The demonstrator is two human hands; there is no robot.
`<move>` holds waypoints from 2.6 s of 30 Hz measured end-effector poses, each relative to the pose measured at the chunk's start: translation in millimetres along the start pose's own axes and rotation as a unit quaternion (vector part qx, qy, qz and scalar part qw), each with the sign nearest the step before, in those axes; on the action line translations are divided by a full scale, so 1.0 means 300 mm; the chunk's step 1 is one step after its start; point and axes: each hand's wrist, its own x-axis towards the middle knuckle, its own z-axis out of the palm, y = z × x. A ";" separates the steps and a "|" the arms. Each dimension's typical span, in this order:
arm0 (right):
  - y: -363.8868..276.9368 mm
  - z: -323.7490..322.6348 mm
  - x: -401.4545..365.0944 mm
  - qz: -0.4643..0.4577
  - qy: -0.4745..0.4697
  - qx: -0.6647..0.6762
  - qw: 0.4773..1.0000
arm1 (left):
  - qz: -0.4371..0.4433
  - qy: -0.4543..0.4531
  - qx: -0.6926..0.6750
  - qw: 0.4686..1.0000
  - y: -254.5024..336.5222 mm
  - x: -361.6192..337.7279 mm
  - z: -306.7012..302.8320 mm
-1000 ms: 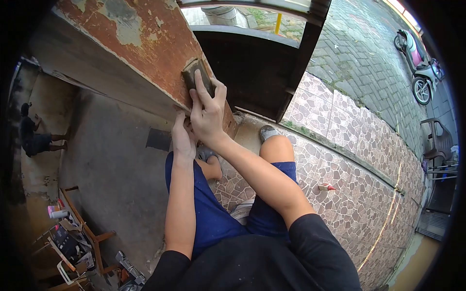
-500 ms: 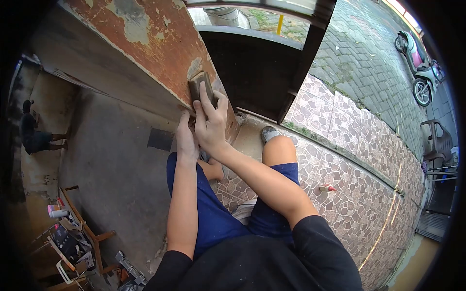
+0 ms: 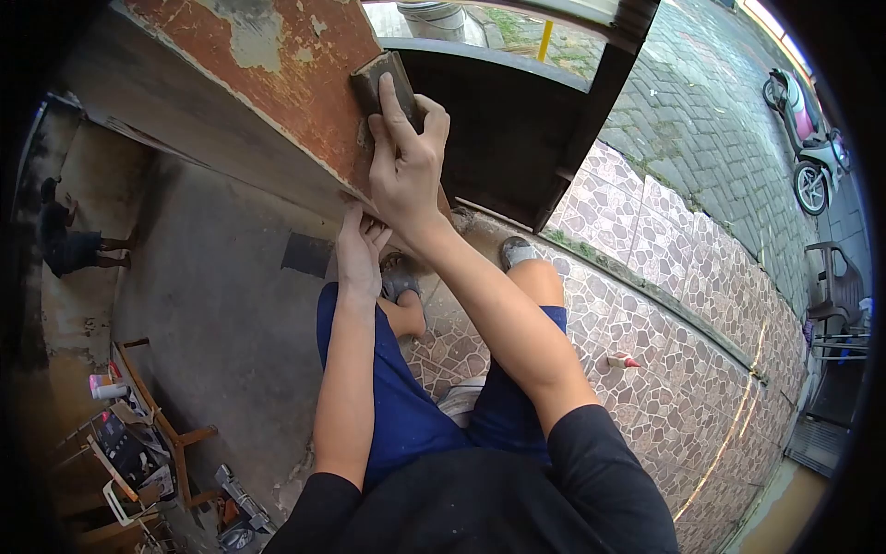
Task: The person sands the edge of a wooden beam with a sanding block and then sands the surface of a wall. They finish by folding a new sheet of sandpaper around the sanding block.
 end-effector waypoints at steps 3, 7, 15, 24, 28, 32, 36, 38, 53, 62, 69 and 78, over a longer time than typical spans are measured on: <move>-0.027 -0.003 -0.050 0.023 -0.003 0.020 1.000 | 0.015 0.023 0.008 1.000 0.022 -0.018 0.022; -0.055 -0.040 -0.142 -0.022 -0.035 -0.010 0.999 | 0.033 -0.044 0.020 0.998 0.018 -0.006 0.010; -0.067 -0.052 -0.105 -0.054 -0.046 -0.028 0.997 | 0.022 -0.013 -0.007 1.000 0.003 0.001 0.018; -0.079 -0.017 0.108 -0.101 -0.012 -0.020 0.995 | 0.011 -0.008 0.008 1.000 0.002 -0.008 0.019; -0.113 -0.026 0.134 -0.044 -0.034 -0.019 0.998 | -0.006 -0.006 0.008 1.000 -0.014 0.033 -0.006; -0.178 -0.031 0.121 0.011 -0.033 -0.018 0.999 | -0.009 0.031 0.038 0.999 -0.038 0.032 -0.007; -0.224 -0.034 0.153 0.034 -0.049 -0.034 0.998 | 0.013 -0.025 0.004 1.000 -0.014 0.033 0.005; -0.233 -0.038 0.208 0.051 -0.040 -0.065 0.996 | 0.006 0.008 0.036 0.999 -0.008 0.007 0.012; -0.255 -0.058 0.071 0.027 -0.067 -0.046 0.996 | 0.039 -0.005 0.033 0.999 -0.016 0.032 0.006; -0.246 -0.045 0.090 0.003 -0.052 -0.038 0.998 | 0.043 0.009 0.022 0.999 0.002 0.017 0.014; -0.260 -0.007 0.134 -0.017 -0.022 0.008 1.000 | 0.022 -0.038 0.048 0.998 -0.021 0.036 -0.016; -0.273 -0.047 0.039 -0.002 -0.073 0.012 0.997 | 0.094 -0.002 0.065 0.993 0.019 -0.012 0.035</move>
